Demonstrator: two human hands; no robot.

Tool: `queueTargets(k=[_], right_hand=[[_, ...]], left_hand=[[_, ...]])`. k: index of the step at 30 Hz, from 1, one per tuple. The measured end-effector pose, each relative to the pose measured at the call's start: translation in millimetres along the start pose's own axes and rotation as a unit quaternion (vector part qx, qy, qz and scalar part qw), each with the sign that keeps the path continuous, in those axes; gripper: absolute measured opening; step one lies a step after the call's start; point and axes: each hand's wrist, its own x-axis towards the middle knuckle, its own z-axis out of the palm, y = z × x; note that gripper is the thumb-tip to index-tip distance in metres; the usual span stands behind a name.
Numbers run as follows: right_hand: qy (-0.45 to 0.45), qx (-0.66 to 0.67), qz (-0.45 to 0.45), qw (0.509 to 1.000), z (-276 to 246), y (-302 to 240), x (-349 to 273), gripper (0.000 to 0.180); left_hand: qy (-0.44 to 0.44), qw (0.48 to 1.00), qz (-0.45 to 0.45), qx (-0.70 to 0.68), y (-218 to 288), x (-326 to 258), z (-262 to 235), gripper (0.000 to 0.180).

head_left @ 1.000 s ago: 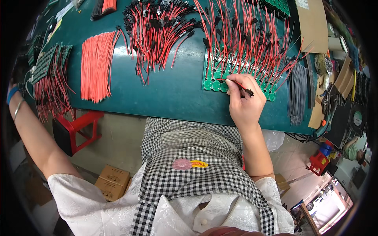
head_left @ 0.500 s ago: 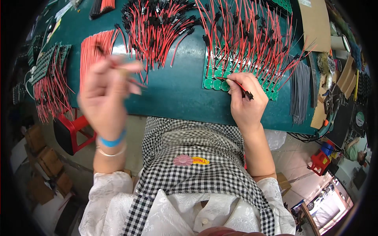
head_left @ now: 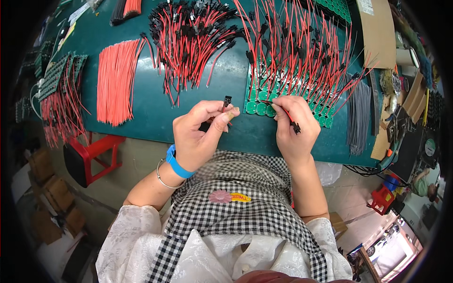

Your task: The person inserts and organizes red and black wires from wire harnesses by hand into a multi-port electronic circuit board.

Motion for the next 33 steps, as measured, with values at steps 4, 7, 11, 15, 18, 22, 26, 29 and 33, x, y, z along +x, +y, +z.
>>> queueTargets(k=[4, 7, 11, 15, 18, 22, 26, 29, 33], right_hand=[[0.001, -0.013, -0.012, 1.000, 0, -1, 2, 0.016], [0.007, -0.029, -0.013, 0.999, 2, -2, 4, 0.018], [-0.009, -0.044, 0.029, 0.999, 1, -9, 4, 0.016], [-0.010, -0.073, 0.034, 0.997, 2, -14, 3, 0.014], [-0.005, -0.077, 0.054, 0.996, 3, -14, 1, 0.013], [0.004, -0.084, 0.048, 0.995, 6, -15, -1, 0.012], [0.005, -0.106, 0.054, 0.993, 7, -18, -1, 0.011], [0.014, -0.117, 0.056, 0.992, 9, -18, -2, 0.011], [-0.007, -0.119, 0.102, 0.988, 9, -21, -3, 0.010]], left_hand=[[0.004, 1.000, 0.007, -0.008, 1, 1, 3, 0.013], [-0.001, 1.000, 0.007, 0.000, 1, 0, 2, 0.012], [-0.005, 1.000, 0.009, 0.025, 0, 0, 0, 0.012], [-0.003, 1.000, 0.005, 0.026, 2, 0, 2, 0.012], [-0.001, 0.999, 0.008, 0.036, 2, 0, 2, 0.012], [-0.003, 0.999, 0.010, 0.044, 1, 0, 1, 0.012], [0.004, 0.998, 0.013, 0.058, 1, 0, 2, 0.012], [0.004, 0.998, 0.020, 0.060, 2, 0, 3, 0.012], [0.006, 0.998, 0.007, 0.069, 2, 0, 2, 0.011]])
